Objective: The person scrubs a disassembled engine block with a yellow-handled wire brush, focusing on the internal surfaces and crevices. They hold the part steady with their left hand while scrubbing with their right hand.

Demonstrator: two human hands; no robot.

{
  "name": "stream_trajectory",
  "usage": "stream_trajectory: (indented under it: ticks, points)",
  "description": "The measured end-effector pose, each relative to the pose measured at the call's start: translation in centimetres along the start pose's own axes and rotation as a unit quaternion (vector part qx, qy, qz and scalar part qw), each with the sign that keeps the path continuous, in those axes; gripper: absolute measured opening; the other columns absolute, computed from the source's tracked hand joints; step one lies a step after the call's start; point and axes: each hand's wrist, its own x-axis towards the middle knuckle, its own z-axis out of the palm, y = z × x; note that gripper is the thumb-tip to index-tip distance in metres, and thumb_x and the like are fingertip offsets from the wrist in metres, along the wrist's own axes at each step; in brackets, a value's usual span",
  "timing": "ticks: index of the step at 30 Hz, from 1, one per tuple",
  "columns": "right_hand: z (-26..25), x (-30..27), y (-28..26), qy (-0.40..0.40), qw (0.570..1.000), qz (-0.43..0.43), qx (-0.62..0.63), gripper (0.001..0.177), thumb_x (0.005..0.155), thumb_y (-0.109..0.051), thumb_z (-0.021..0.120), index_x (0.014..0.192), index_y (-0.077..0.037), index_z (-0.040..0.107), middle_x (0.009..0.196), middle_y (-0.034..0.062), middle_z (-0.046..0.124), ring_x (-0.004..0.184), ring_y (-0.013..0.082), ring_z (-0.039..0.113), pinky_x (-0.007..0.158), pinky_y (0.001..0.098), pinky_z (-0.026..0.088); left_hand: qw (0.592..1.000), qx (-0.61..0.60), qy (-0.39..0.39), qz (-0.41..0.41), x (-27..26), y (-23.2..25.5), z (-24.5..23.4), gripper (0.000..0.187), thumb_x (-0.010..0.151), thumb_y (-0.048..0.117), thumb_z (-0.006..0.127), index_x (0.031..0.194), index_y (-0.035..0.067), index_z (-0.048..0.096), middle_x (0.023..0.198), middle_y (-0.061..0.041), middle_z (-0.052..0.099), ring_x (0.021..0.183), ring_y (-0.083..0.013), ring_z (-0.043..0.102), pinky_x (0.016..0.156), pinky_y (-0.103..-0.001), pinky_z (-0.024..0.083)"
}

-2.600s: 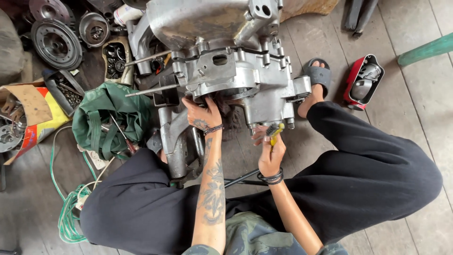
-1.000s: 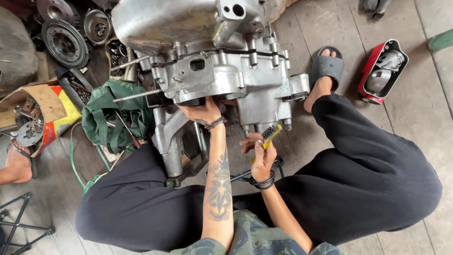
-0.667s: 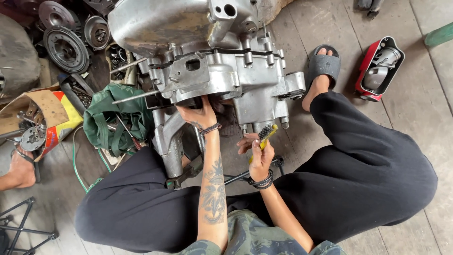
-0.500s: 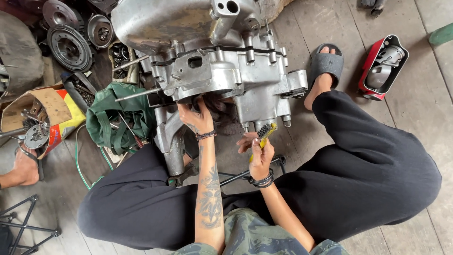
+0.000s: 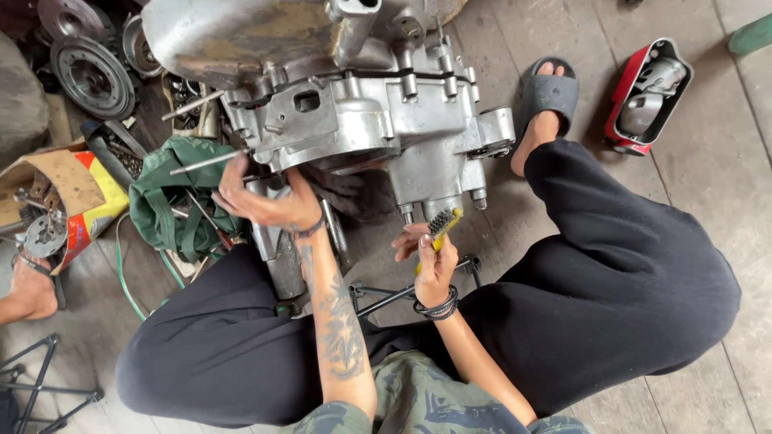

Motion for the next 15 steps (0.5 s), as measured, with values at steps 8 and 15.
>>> stream_trajectory:
  ticks: [8, 15]
  points:
    - [0.3, 0.0, 0.6, -0.013, 1.0, 0.008, -0.003, 0.036, 0.109, -0.018, 0.039, 0.101, 0.007, 0.064, 0.071, 0.0172, 0.072, 0.048, 0.0201, 0.065, 0.048, 0.0315, 0.056, 0.982, -0.111, 0.03, -0.149, 0.1, 2.8, 2.2, 0.041, 0.094, 0.016, 0.077, 0.127, 0.005, 0.055, 0.123, -0.015, 0.058, 0.112, -0.0298, 0.063, 0.105, -0.041, 0.048]
    - [0.4, 0.1, 0.5, -0.008, 1.0, 0.006, -0.001, 0.036, 0.109, -0.018, 0.039, 0.1, 0.007, 0.064, 0.069, 0.0171, 0.071, 0.047, 0.0198, 0.064, 0.047, 0.0313, 0.056, 0.978, -0.114, 0.005, -0.172, 0.7, 4.2, 2.0, 0.053, 0.088, -0.011, 0.055, 0.138, 0.006, 0.048, 0.132, -0.014, 0.049, 0.112, -0.0294, 0.055, 0.1, -0.041, 0.046]
